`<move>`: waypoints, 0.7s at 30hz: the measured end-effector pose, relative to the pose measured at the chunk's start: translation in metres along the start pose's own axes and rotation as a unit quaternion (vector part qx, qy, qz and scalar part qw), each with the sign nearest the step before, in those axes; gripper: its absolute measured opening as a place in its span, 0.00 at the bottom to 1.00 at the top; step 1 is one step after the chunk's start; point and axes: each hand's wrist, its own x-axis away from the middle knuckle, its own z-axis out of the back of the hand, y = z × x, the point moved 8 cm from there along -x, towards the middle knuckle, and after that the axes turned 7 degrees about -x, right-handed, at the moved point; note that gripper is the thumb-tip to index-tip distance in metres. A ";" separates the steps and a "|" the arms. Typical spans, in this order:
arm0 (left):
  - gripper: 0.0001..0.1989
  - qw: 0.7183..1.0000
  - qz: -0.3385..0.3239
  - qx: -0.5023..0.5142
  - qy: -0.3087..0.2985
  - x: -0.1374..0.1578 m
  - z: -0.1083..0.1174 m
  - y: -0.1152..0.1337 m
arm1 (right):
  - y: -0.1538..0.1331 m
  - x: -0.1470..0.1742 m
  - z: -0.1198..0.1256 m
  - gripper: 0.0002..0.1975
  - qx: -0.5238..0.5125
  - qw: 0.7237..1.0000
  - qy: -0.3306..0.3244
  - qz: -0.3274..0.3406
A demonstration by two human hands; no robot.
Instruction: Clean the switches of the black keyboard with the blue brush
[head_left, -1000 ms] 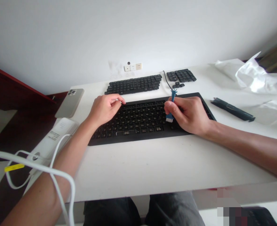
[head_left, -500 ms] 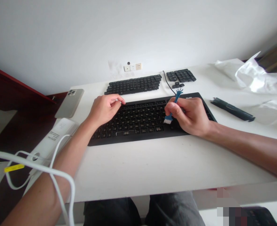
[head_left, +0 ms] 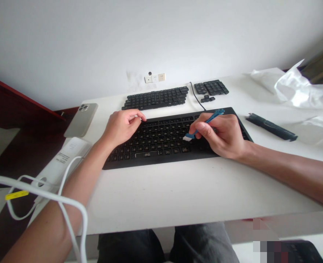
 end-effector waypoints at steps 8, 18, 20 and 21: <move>0.14 1.000 0.004 -0.002 -0.001 0.001 0.000 0.000 | 0.005 -0.003 0.005 0.22 0.008 0.999 0.048 -0.003; 0.14 1.000 -0.001 -0.002 -0.003 0.000 0.001 0.001 | 0.008 -0.002 0.003 0.26 0.017 0.999 0.017 -0.044; 0.14 1.000 -0.003 0.002 -0.001 0.001 0.001 0.002 | 0.011 -0.001 0.001 0.27 0.012 0.998 0.008 -0.063; 0.14 1.000 -0.004 0.003 -0.001 0.001 0.001 0.002 | 0.012 -0.001 0.001 0.27 0.010 0.997 0.003 -0.072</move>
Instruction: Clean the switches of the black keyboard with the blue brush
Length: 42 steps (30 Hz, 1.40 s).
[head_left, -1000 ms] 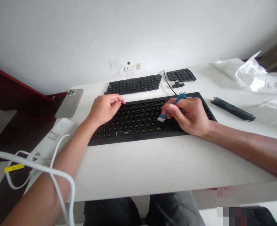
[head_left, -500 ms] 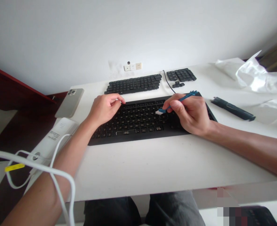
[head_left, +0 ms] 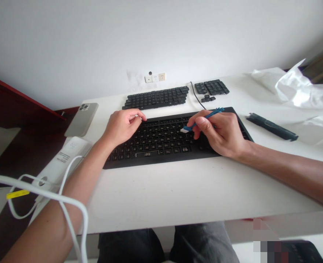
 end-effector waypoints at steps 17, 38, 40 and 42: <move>0.14 1.000 0.005 -0.009 -0.002 0.000 0.000 0.000 | -0.001 -0.001 0.001 0.26 0.006 1.000 0.017 0.005; 0.14 1.000 0.008 0.002 -0.001 0.000 -0.001 -0.001 | -0.003 0.001 -0.006 0.21 0.011 0.999 -0.038 -0.011; 0.14 1.000 0.008 0.003 -0.001 0.000 -0.001 -0.002 | -0.004 0.001 -0.005 0.22 0.015 0.999 -0.028 -0.004; 0.14 1.000 0.006 0.003 -0.002 0.000 -0.001 -0.001 | -0.005 0.001 -0.003 0.24 0.021 1.000 -0.012 0.007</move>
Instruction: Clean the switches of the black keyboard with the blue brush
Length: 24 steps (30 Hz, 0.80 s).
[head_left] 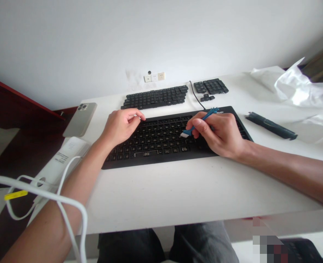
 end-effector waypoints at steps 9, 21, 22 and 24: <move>0.14 1.000 0.003 -0.005 -0.001 0.000 0.000 0.000 | -0.003 0.000 0.009 0.26 0.024 0.999 0.037 0.020; 0.14 1.000 0.007 -0.008 -0.003 0.000 0.000 0.000 | -0.010 -0.002 -0.003 0.15 -0.013 0.996 -0.019 0.087; 0.14 1.000 0.007 -0.008 -0.002 0.000 0.000 0.000 | -0.012 -0.001 -0.006 0.14 -0.019 0.993 -0.038 0.107; 0.14 1.000 0.006 -0.007 0.000 0.000 0.000 0.000 | -0.018 0.000 -0.011 0.12 -0.037 0.986 -0.070 0.150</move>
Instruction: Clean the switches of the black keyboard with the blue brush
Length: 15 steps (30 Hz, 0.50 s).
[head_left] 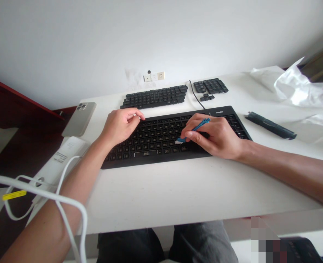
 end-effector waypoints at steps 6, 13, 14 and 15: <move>0.14 1.000 -0.009 -0.001 0.002 0.000 0.000 0.000 | -0.007 -0.001 -0.004 0.06 -0.019 0.999 -0.009 0.036; 0.14 1.000 -0.004 -0.004 0.000 0.000 0.000 0.000 | -0.010 -0.001 -0.005 0.06 -0.037 0.998 -0.019 0.052; 0.14 1.000 -0.003 -0.003 0.000 0.000 0.000 0.000 | -0.009 -0.001 -0.007 0.05 -0.042 0.997 -0.030 0.050; 0.14 1.000 -0.002 -0.003 0.000 0.000 0.000 0.000 | -0.009 0.000 -0.008 0.05 -0.048 0.997 -0.040 0.052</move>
